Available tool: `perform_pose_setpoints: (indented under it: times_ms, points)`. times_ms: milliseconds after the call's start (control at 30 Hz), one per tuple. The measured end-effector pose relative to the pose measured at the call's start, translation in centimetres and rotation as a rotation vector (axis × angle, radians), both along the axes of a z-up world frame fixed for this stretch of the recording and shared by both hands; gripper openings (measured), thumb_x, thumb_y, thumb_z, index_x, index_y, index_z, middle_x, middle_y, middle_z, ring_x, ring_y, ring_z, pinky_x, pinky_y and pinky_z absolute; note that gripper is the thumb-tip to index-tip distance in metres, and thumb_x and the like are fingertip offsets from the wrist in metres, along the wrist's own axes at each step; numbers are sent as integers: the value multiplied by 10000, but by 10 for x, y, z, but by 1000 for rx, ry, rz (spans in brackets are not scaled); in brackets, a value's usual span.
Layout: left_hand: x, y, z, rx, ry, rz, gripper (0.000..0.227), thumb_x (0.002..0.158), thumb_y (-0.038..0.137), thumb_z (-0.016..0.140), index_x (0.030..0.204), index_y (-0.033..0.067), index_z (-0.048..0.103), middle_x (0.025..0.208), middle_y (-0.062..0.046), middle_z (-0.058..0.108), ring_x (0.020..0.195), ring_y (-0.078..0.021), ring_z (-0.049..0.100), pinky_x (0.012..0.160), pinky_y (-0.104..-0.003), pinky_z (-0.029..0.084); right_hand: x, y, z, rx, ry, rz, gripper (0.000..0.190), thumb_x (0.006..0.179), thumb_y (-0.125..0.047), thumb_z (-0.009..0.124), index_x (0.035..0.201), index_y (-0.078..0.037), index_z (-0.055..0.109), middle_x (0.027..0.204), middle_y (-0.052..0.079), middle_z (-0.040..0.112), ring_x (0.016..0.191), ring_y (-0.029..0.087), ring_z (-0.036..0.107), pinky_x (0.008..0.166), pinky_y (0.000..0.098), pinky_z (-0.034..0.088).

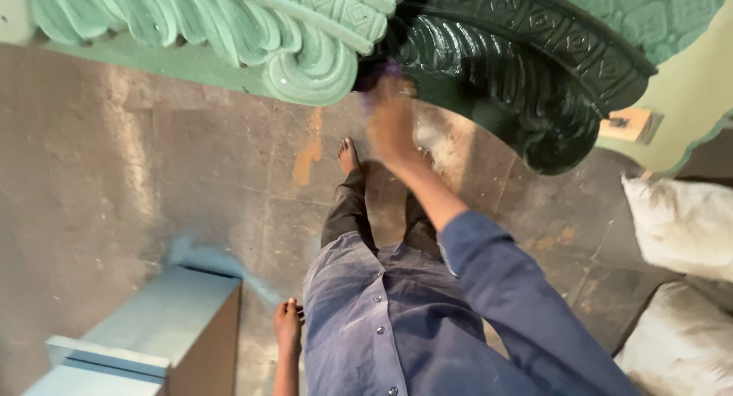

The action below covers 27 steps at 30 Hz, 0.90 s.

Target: The person cleans the ornate legs of a green wooden bed frame using a purple cloth. They repeatedly dip the cloth into a metal container to wet it and wipe the carved details of the furniture legs.

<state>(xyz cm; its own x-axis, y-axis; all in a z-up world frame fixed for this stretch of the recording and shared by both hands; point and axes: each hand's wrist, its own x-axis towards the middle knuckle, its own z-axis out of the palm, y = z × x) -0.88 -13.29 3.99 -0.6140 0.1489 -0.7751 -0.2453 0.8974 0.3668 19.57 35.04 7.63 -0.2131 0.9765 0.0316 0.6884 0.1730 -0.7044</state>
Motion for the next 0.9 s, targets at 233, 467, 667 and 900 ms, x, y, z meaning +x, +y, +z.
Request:
perform_pose_setpoints:
  times_ms: [233, 467, 667, 900]
  points:
    - [-88, 14, 11, -111, 17, -110, 344, 1064, 324, 576, 1070, 6, 707, 891, -109, 660, 737, -203, 565, 649, -376, 467, 73, -18, -2, 307, -332, -585, 370, 882, -80, 649, 1244, 1, 657, 1325, 280, 592, 1209, 454, 555, 1032, 529, 436]
    - [-175, 26, 22, 20, 55, -103, 340, 1054, 317, 533, 1102, 4, 657, 919, -96, 709, 816, -198, 693, 709, -355, 548, -90, -7, -29, 18, 43, -500, 334, 883, -11, 659, 1216, 10, 663, 1305, 223, 621, 1178, 432, 579, 1009, 518, 455]
    - [-196, 27, 17, 26, 24, -135, 327, 1048, 312, 540, 1092, 12, 662, 908, -91, 708, 774, -178, 662, 685, -323, 528, -89, -42, 12, 254, -98, 30, 355, 783, 12, 706, 1138, -3, 707, 1289, 222, 632, 1141, 430, 590, 999, 558, 435]
    - [-203, 32, 14, 71, 49, -241, 330, 1056, 310, 575, 1077, 2, 692, 807, -74, 628, 664, -147, 522, 594, -315, 437, -96, 9, 4, -87, 504, -206, 216, 907, -5, 681, 1122, 11, 692, 1156, 150, 744, 1153, 330, 710, 1046, 385, 531]
